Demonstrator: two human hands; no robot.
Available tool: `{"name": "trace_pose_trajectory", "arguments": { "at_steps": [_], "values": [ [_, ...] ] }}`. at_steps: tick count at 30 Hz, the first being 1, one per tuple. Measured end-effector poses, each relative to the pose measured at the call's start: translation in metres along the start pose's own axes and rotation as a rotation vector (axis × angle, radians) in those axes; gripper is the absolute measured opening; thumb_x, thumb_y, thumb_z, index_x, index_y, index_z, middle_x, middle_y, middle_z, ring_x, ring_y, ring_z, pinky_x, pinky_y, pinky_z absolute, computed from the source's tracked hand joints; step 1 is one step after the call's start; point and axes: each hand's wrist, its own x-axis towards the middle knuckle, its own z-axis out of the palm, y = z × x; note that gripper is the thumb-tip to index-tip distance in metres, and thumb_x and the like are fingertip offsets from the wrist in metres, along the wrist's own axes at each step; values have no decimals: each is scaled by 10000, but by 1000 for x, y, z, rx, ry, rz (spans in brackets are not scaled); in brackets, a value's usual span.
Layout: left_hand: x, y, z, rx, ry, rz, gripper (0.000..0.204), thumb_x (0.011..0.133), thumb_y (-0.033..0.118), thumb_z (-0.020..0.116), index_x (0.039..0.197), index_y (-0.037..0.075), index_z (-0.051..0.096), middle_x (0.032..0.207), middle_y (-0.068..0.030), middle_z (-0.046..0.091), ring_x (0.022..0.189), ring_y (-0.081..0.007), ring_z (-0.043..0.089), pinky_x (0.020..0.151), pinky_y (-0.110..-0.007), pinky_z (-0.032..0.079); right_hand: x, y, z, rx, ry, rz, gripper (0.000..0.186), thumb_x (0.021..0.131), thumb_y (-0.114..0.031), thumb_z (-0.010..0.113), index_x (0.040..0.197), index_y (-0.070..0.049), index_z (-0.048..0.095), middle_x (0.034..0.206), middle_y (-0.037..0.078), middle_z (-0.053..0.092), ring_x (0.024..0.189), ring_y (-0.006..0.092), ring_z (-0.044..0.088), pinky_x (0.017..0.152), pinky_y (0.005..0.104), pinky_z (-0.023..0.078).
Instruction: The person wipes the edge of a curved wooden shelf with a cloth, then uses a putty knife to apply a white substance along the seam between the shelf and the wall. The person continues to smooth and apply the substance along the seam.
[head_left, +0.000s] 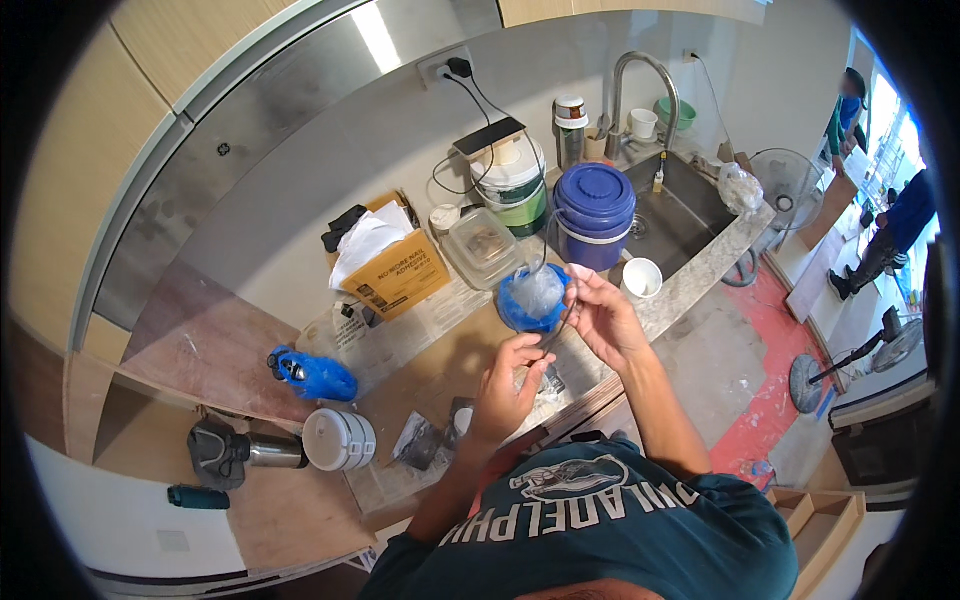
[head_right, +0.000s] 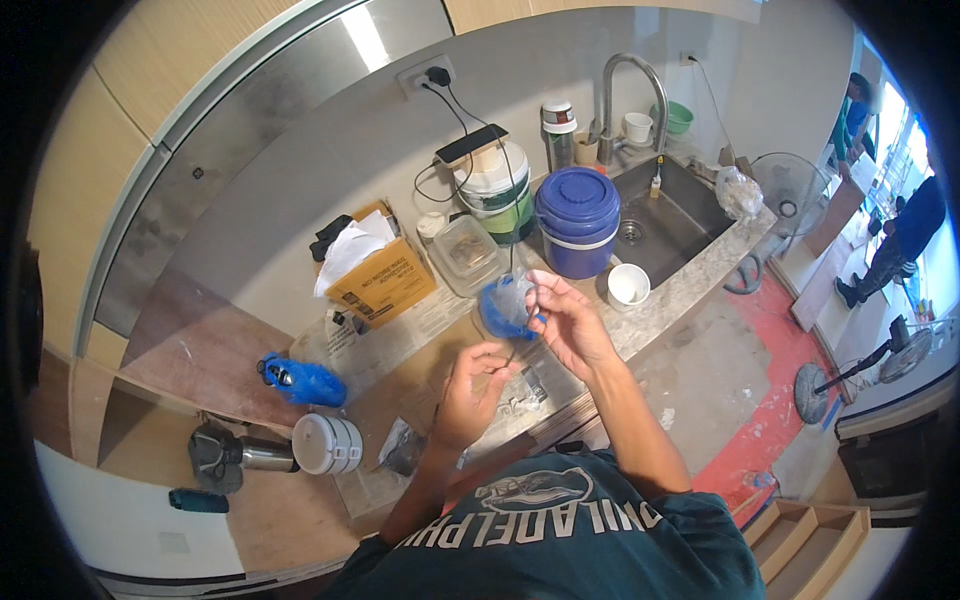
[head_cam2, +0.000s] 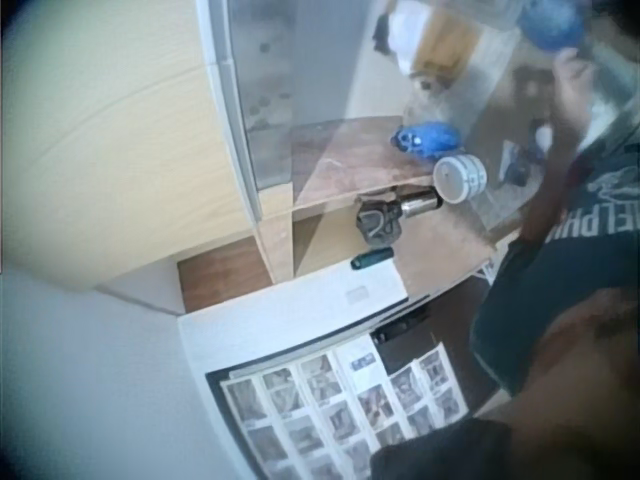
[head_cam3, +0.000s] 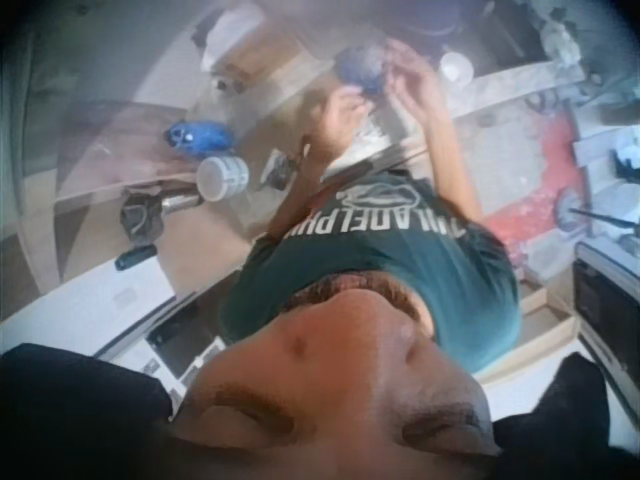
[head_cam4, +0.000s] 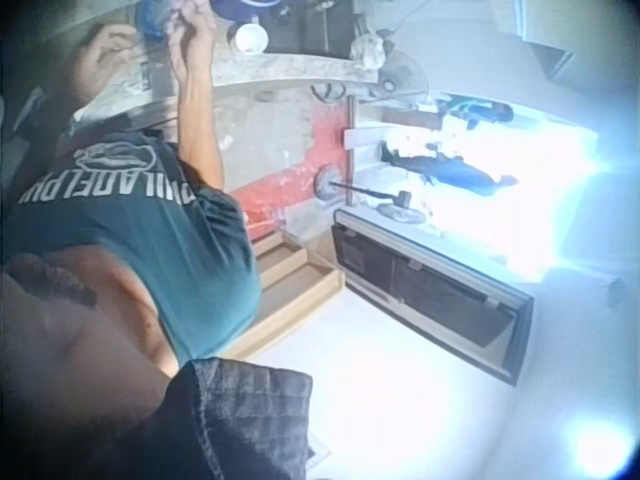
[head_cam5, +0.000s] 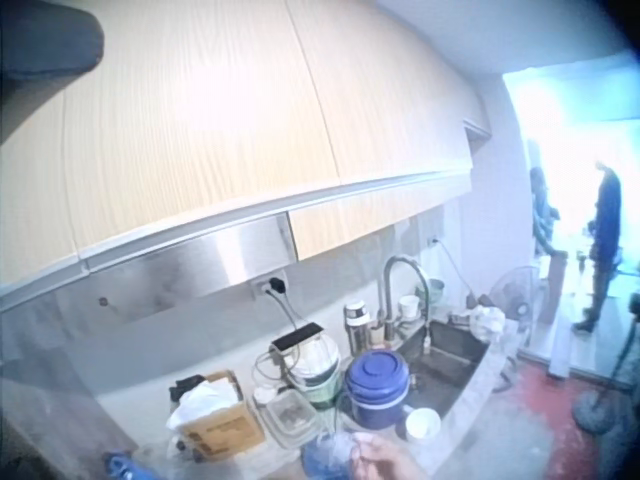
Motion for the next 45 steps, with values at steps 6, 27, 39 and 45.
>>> {"name": "trace_pose_trajectory", "arguments": {
  "at_steps": [6,27,39,45],
  "values": [
    [-5,-27,7,199,-49,147,175,955,74,540,1086,-30,591,948,-126,676,837,-146,637,721,-282,500,-13,-11,2,61,-91,-133,385,933,-230,549,1238,2,512,866,34,544,838,141,529,776,304,458],
    [16,-41,-13,-802,269,-423,385,1009,269,475,1305,22,478,1256,-147,585,1111,-245,609,812,-317,551,-157,-60,-29,-886,15,181,254,924,-124,620,1159,-37,581,754,14,603,673,80,560,577,224,439],
    [-221,-170,-40,-13,-119,-1015,410,995,387,447,950,31,645,638,-26,576,469,-107,484,441,-233,372,-193,-106,-13,-615,-167,-396,539,704,-205,853,1099,-32,529,719,96,620,618,171,590,568,284,438],
    [-319,-265,-48,462,-145,-1157,373,987,354,460,957,31,645,672,-36,593,505,-119,511,469,-243,394,-167,-104,1,-525,-221,-162,917,656,-67,852,1426,-28,355,1321,205,536,943,191,611,799,309,492]
  ]
}}
